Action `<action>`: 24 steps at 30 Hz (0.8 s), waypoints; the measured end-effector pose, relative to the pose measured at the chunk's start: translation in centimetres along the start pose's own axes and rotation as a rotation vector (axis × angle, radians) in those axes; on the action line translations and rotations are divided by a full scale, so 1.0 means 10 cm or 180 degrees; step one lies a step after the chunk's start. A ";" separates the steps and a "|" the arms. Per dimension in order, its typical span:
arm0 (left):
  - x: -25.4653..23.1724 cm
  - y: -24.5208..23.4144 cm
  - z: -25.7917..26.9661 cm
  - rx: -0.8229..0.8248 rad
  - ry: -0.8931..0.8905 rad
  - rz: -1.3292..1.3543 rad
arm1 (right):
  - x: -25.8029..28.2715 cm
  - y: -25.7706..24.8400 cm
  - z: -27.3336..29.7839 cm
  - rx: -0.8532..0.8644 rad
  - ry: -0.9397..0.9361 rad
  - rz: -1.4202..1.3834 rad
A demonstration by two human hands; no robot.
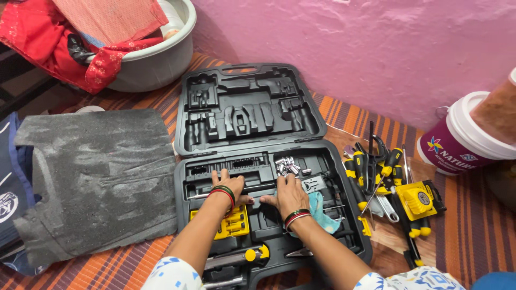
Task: The person opens a black tool kit and systematically removes various tools, including screwdrivers, pliers, and wrenches, placing them on the floor. They then wipe the interior of the kit with a cloth and begin placing the tools back into their designated slots.
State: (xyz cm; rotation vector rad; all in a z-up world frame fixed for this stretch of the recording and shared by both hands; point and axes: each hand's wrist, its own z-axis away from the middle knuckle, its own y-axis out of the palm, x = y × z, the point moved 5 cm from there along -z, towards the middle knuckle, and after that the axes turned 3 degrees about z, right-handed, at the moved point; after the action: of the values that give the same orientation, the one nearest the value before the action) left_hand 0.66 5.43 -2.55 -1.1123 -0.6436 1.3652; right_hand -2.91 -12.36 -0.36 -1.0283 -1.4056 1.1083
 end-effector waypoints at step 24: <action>-0.70 -0.41 0.15 -0.0629 0.0447 0.0648 | -1.09 -0.57 -0.19 0.1118 0.0159 0.0337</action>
State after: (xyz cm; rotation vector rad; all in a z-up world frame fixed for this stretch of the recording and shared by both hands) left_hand 0.04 -0.29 3.31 -1.4519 -0.5837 1.4017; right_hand 0.03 -23.99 3.04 -0.8755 -1.0772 1.3419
